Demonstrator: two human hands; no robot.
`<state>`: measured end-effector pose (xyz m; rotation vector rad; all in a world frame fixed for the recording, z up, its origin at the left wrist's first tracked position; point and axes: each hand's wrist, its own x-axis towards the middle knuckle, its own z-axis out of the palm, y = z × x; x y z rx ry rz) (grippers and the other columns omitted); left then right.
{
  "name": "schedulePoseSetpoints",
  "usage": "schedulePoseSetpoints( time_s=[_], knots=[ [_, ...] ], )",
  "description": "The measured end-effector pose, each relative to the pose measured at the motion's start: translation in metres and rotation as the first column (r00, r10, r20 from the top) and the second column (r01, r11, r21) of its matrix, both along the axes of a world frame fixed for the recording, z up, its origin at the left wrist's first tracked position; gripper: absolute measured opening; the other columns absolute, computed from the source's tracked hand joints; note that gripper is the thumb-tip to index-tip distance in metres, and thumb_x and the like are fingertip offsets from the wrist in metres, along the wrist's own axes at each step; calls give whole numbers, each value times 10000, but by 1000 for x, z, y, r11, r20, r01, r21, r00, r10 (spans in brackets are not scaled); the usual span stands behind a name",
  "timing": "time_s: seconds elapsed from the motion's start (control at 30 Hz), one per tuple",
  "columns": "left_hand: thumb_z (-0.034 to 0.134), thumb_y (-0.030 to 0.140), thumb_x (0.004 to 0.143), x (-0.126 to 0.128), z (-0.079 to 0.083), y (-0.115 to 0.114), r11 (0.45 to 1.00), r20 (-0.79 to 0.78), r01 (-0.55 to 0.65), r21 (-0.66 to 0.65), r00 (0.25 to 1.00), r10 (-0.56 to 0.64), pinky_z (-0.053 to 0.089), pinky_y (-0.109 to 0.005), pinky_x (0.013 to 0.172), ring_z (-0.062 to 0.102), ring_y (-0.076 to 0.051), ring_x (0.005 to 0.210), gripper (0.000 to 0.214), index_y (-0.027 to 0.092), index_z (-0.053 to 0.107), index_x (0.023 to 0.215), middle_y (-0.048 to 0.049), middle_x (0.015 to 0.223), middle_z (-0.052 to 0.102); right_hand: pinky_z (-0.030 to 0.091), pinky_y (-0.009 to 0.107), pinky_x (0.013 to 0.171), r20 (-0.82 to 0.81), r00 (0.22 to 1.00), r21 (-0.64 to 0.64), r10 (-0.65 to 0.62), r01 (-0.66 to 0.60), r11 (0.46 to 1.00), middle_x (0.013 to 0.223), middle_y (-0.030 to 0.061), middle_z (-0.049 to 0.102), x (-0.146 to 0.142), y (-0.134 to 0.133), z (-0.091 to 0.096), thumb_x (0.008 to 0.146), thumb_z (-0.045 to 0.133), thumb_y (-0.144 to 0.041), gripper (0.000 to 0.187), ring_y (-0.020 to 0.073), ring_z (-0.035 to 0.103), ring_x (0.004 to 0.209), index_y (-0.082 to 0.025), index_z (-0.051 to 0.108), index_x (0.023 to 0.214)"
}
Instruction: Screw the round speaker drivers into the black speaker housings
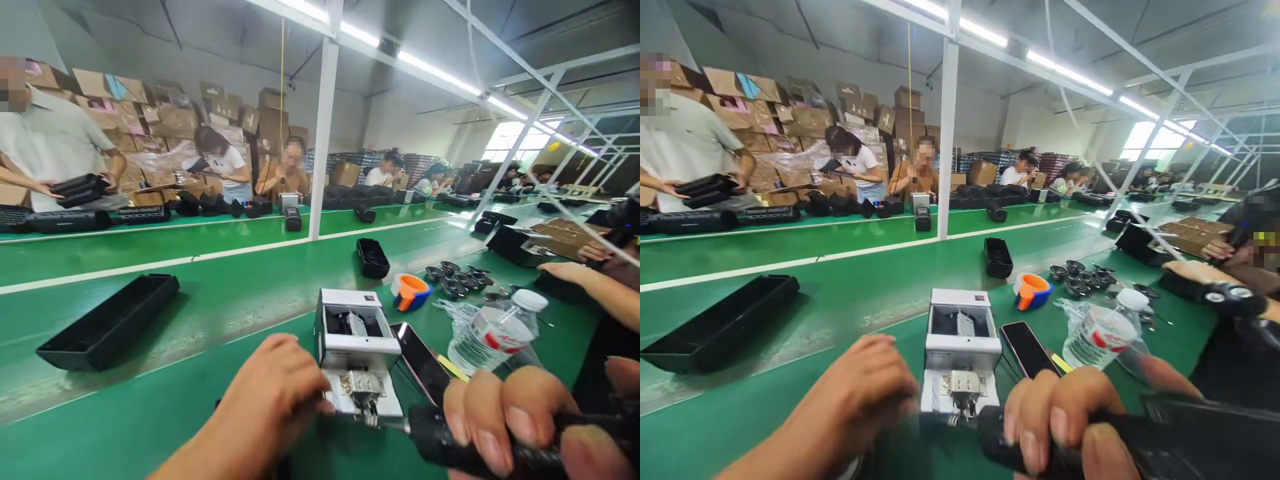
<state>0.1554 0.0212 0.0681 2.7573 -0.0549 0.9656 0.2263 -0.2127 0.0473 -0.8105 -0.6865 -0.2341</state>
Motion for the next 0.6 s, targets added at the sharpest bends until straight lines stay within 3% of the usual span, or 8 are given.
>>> schedulePoseSetpoints(
  time_s=[0.03,0.17,0.27,0.33,0.4,0.53,0.6],
  knots=[
    [753,397,1055,8,0,-1,1000,-7,-1,-7,1000,1,631,-479,1068,764,-246,1003,183,367,831,1219,-15,1026,811,491,253,471,-33,998,-15,-53,53,998,686,-92,501,0,-1,5,1039,715,-316,121,95,415,436,-315,619,1112],
    [726,292,1072,29,-12,-6,999,-48,-12,-33,999,11,662,-476,964,764,-276,1013,219,288,808,1275,-57,1138,809,538,292,515,-61,974,-49,-218,216,975,702,-103,597,1,7,17,968,695,-166,554,135,506,483,-363,496,1446],
    [605,196,1111,25,-21,-6,995,-44,-83,-48,996,81,654,-554,998,739,-340,1153,404,168,650,1511,-149,1373,741,534,326,509,-12,967,-105,-256,254,962,682,-107,630,0,19,15,965,704,-166,580,155,544,479,-286,466,1480],
    [502,165,1131,6,-27,-2,988,-34,-140,-65,990,138,621,-610,1077,696,-363,1267,417,125,600,1534,-189,1469,670,538,342,521,9,972,-129,-235,234,964,696,-107,651,0,25,10,970,723,-151,593,160,565,492,-267,462,1489],
    [451,190,1137,-28,-38,2,978,-48,-193,-77,981,189,603,-649,1117,668,-369,1328,352,156,663,1416,-187,1502,621,530,349,525,24,980,-130,-196,198,972,723,-104,671,1,29,6,971,732,-133,585,160,580,502,-261,470,1478],
    [434,325,1114,-109,-72,7,941,-191,-332,-66,930,314,627,-722,1086,579,-397,1486,362,367,598,1434,-79,1696,442,519,354,518,78,990,-173,-119,131,976,748,-98,681,3,31,2,981,711,-113,521,161,594,515,-271,500,1430],
    [440,356,1100,-141,-89,4,932,-262,-348,-103,913,312,655,-720,1037,532,-420,1534,419,436,525,1503,-46,1764,363,527,347,513,102,992,-220,-78,99,970,762,-94,669,4,31,1,1003,700,-116,507,156,598,531,-283,506,1441]
  ],
)
